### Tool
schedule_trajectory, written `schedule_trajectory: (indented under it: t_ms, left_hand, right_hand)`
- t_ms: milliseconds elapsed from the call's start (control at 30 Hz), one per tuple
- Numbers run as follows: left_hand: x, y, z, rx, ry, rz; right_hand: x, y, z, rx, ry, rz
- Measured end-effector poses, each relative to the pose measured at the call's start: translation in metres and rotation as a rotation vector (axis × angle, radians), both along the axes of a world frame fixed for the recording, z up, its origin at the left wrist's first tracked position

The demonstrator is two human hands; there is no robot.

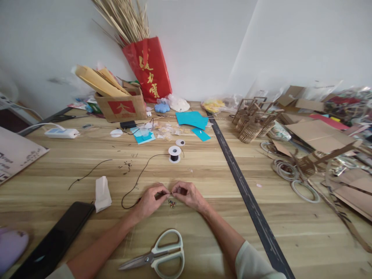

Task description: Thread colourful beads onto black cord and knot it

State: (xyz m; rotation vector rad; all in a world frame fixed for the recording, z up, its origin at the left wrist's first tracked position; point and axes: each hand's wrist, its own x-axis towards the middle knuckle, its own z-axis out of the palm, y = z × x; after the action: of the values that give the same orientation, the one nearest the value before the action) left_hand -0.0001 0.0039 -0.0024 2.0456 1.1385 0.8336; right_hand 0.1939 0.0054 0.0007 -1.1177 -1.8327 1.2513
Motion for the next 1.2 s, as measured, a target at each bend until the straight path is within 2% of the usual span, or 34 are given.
schedule_trajectory:
  t_ms: [667,1200]
  left_hand:
    - [-0.0003,0.0010,-0.0024,0.004,-0.003,-0.003]
    - [0.0000,0.0015,-0.0046,0.016,-0.022,-0.006]
  right_hand:
    - [-0.0001,-0.0003,0.0005,0.041,-0.026,0.008]
    - [-0.0009,-0.0008,0.0022,0.016,-0.021,0.006]
